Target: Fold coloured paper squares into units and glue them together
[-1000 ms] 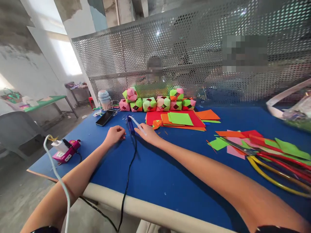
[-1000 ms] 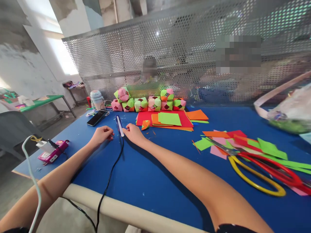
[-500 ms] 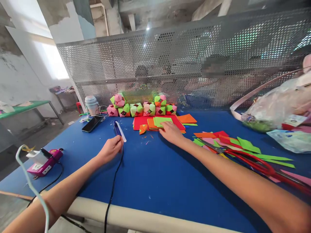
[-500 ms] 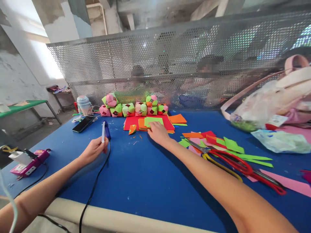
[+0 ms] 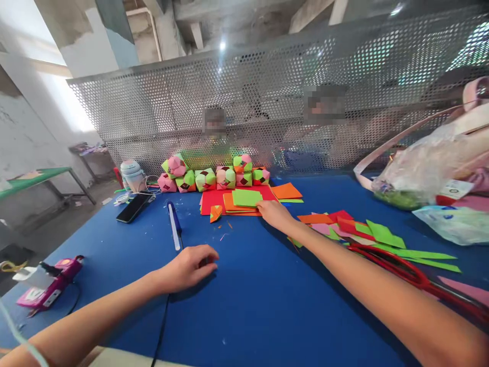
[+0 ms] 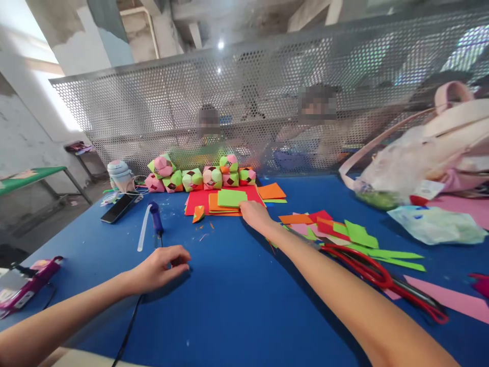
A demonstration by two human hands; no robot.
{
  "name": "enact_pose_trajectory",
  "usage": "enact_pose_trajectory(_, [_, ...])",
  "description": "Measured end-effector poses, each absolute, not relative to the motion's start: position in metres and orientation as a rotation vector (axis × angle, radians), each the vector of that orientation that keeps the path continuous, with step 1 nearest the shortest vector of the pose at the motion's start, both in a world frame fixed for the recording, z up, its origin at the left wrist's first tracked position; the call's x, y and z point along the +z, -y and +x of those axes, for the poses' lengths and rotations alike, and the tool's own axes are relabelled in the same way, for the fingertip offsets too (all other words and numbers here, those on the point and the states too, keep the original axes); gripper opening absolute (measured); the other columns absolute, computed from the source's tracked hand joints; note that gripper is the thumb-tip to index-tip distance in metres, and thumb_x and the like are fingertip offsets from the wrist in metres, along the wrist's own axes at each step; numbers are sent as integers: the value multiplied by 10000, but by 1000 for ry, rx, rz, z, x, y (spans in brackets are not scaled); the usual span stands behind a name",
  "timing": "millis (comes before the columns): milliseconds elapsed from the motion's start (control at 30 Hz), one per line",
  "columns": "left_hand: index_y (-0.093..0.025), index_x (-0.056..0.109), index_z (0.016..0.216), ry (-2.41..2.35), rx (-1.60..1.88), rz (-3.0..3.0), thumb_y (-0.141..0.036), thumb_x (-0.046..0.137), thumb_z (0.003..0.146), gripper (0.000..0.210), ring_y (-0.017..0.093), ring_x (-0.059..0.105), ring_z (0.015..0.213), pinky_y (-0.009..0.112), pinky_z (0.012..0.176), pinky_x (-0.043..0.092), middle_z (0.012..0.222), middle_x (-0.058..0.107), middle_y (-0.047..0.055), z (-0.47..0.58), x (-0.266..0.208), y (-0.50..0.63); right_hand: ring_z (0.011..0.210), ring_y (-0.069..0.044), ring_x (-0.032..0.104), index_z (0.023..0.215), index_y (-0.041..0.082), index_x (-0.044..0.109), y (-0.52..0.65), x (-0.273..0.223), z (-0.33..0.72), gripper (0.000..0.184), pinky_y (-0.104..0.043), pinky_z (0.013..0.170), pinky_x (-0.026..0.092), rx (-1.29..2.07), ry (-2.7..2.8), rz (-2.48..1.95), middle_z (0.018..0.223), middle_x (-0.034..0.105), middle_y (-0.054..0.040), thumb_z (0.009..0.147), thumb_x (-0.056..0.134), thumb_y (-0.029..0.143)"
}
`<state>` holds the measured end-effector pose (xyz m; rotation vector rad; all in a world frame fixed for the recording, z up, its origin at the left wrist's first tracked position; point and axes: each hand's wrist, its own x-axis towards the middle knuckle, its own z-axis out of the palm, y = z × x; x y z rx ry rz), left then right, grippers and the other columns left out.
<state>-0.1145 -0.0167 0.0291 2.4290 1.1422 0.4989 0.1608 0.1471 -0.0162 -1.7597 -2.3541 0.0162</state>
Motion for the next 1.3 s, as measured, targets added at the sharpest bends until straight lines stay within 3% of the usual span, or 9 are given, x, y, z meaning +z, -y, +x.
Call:
enact_pose_trajectory(133, [-172, 552, 1077, -1017, 438, 2453, -220, 450, 860, 244, 119, 593, 775, 206, 696, 458, 907, 649, 47, -97, 32, 0, 960, -187, 577, 1137, 169, 537, -149, -13, 164, 286, -398, 811, 493, -124, 2270, -1656, 1150, 558, -77, 892, 513, 314])
enact_pose_trajectory(333, [-165, 572, 1087, -907, 450, 2419, -217, 448, 866, 260, 130, 600, 808, 217, 751, 462, 939, 658, 59, -80, 24, -31, 1139, -231, 477, 1029, 170, 626, -149, -11, 136, 216, -376, 957, 380, -211, 2367, -1278, 1214, 564, -107, 873, 477, 174])
enact_pose_trajectory(467, [-154, 589, 1075, -891, 482, 2350, -206, 450, 858, 263, 124, 602, 770, 208, 722, 469, 902, 664, 57, -79, 15, -42, 1114, -244, 495, 939, 166, 656, -154, -11, 113, 183, -378, 941, 365, -136, 2406, -1104, 1195, 586, -115, 835, 506, 148])
enact_pose_trajectory(600, [-139, 603, 1044, -904, 498, 2271, -198, 451, 849, 254, 106, 596, 704, 187, 669, 471, 861, 658, 57, -84, 9, -43, 976, -233, 568, 811, 165, 658, -161, -16, 105, 192, -380, 884, 380, 4, 2288, -1099, 1000, 669, -112, 833, 473, 119])
enact_pose_trajectory(833, [-131, 624, 982, -899, 551, 2180, -183, 465, 829, 226, 104, 583, 679, 183, 649, 468, 828, 647, 61, -89, 7, -40, 752, -199, 618, 734, 170, 633, -171, -21, 110, 163, -316, 702, 455, 375, 1854, -1244, 806, 687, -67, 791, 502, 249])
enact_pose_trajectory(967, [-147, 627, 961, -911, 564, 2106, -197, 473, 827, 210, 103, 582, 668, 190, 644, 469, 814, 640, 51, -89, 6, -41, 623, -169, 589, 717, 165, 638, -173, -15, 111, 245, -278, 586, 442, 566, 1639, -1252, 690, 669, -32, 760, 556, 391])
enact_pose_trajectory(1167, [-149, 617, 926, -944, 555, 1862, -238, 498, 822, 181, 108, 609, 625, 203, 609, 471, 699, 615, 18, -90, 1, -43, 645, -136, 531, 755, 172, 605, -171, 4, 112, 295, -263, 615, 424, 648, 1357, -1134, 702, 603, -5, 743, 588, 466])
enact_pose_trajectory(1300, [-143, 582, 953, -988, 700, 1645, -269, 507, 823, 195, 117, 617, 641, 238, 628, 487, 772, 628, 40, -89, 0, -44, 705, -123, 518, 812, 202, 574, -156, 19, 115, 266, -255, 679, 426, 656, 1235, -1037, 762, 565, 13, 750, 591, 460])
